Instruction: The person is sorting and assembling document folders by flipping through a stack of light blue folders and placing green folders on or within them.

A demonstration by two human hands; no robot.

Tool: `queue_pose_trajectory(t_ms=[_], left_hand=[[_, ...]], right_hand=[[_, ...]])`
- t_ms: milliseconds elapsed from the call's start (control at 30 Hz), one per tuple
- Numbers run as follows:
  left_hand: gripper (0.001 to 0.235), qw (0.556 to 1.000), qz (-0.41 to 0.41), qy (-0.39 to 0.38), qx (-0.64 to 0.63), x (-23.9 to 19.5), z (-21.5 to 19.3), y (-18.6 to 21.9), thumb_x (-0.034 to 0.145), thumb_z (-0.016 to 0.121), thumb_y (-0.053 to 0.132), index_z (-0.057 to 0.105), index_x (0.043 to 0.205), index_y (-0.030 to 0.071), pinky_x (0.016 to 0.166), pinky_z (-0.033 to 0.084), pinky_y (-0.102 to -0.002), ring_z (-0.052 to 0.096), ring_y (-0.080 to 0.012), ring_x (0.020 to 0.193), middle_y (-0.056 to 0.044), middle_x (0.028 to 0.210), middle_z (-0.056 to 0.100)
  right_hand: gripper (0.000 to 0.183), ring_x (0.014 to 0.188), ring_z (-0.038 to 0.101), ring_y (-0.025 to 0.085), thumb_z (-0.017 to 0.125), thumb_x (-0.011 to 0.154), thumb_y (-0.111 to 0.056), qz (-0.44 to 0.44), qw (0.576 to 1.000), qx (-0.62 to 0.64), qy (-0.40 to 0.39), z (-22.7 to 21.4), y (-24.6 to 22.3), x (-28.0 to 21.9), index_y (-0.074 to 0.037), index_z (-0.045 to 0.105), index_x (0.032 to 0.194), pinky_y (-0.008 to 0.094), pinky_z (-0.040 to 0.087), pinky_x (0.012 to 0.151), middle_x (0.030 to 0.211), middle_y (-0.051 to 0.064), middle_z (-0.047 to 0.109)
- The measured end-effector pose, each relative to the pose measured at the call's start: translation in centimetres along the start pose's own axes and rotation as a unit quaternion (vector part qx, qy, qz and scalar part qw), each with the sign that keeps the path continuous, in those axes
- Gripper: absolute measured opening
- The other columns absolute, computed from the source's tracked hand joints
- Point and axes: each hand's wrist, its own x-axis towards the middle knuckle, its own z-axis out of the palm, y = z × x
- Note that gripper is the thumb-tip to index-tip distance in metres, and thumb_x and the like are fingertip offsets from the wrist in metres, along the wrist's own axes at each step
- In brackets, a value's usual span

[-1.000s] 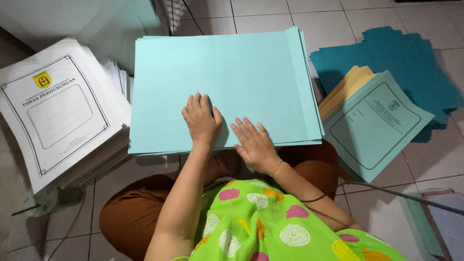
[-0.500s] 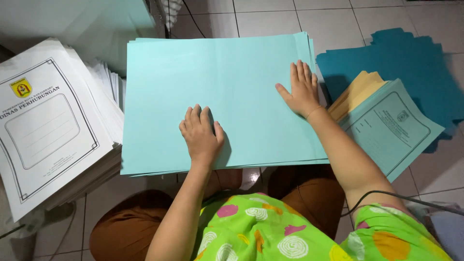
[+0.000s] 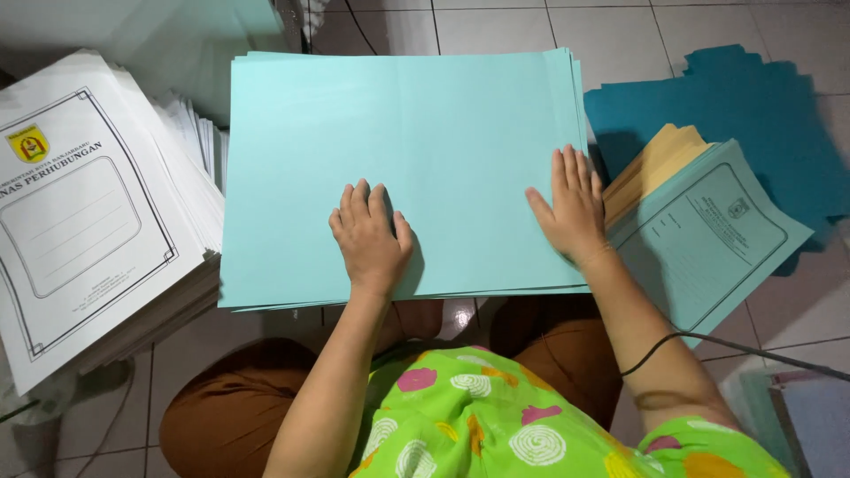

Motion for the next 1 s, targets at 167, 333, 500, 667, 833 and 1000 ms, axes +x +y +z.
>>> queue_pose_trajectory(t_ms=[167,333,500,667,833,1000], left_hand=[[0.050,1.000,-0.005,-0.009,0.004,0.1,0.3,0.1,0.092,0.056,0.028,0.055,0.138,0.006,0.110,0.029,-0.060,0.040,-0.0395,0.142,-0.020,0.143,0.049],[0.052,1.000,-0.006,-0.018,0.010,0.3,0.3,0.0,0.093,0.057,0.029,0.053,0.139,0.007,0.110,0.029,-0.061,0.039,-0.0394,0.142,-0.020,0.144,0.048],[0.050,1.000,-0.012,-0.021,0.006,0.3,-0.1,0.1,0.092,0.056,0.029,0.054,0.137,0.009,0.110,0.030,-0.058,0.040,-0.0382,0.141,-0.018,0.142,0.049],[0.050,1.000,-0.006,-0.009,0.011,0.4,0.3,0.0,0.091,0.058,0.031,0.054,0.136,0.009,0.110,0.031,-0.058,0.041,-0.0373,0.141,-0.017,0.141,0.049],[0.050,1.000,0.001,0.002,0.009,0.3,0.8,-0.3,0.090,0.057,0.031,0.055,0.135,0.009,0.109,0.031,-0.057,0.042,-0.0369,0.140,-0.017,0.140,0.050],[0.050,1.000,0.009,0.016,0.017,0.2,0.9,-0.1,0.091,0.058,0.030,0.056,0.135,0.007,0.108,0.032,-0.058,0.043,-0.0382,0.139,-0.019,0.140,0.051]], right_hand=[[0.086,0.156,0.009,0.040,0.039,0.102,-0.058,0.029,1.000,0.009,-0.003,1.0,0.8,-4.3,0.001,0.020,0.161,0.062,0.007,0.122,0.168,0.025,0.013],[0.087,0.156,0.008,0.041,0.040,0.105,-0.059,0.015,1.000,0.019,0.007,0.8,1.4,5.0,0.004,0.019,0.161,0.064,0.006,0.121,0.168,0.027,0.012],[0.089,0.158,0.007,0.035,0.029,0.106,-0.068,0.021,0.999,-0.029,0.000,1.1,2.0,15.8,-0.001,0.018,0.163,0.060,0.005,0.123,0.170,0.021,0.011],[0.086,0.158,0.007,0.034,0.028,0.106,-0.066,0.017,1.000,-0.025,-0.002,0.9,2.2,15.1,-0.002,0.018,0.164,0.060,0.003,0.122,0.170,0.020,0.012],[0.084,0.157,0.009,0.036,0.032,0.105,-0.062,-0.004,1.000,-0.014,-0.011,0.4,1.2,5.3,-0.002,0.019,0.163,0.060,0.003,0.123,0.170,0.022,0.013],[0.082,0.154,0.018,0.043,0.043,0.103,-0.053,-0.003,0.998,-0.024,0.053,2.3,-0.3,-5.5,0.004,0.027,0.159,0.063,0.008,0.120,0.165,0.030,0.023]])
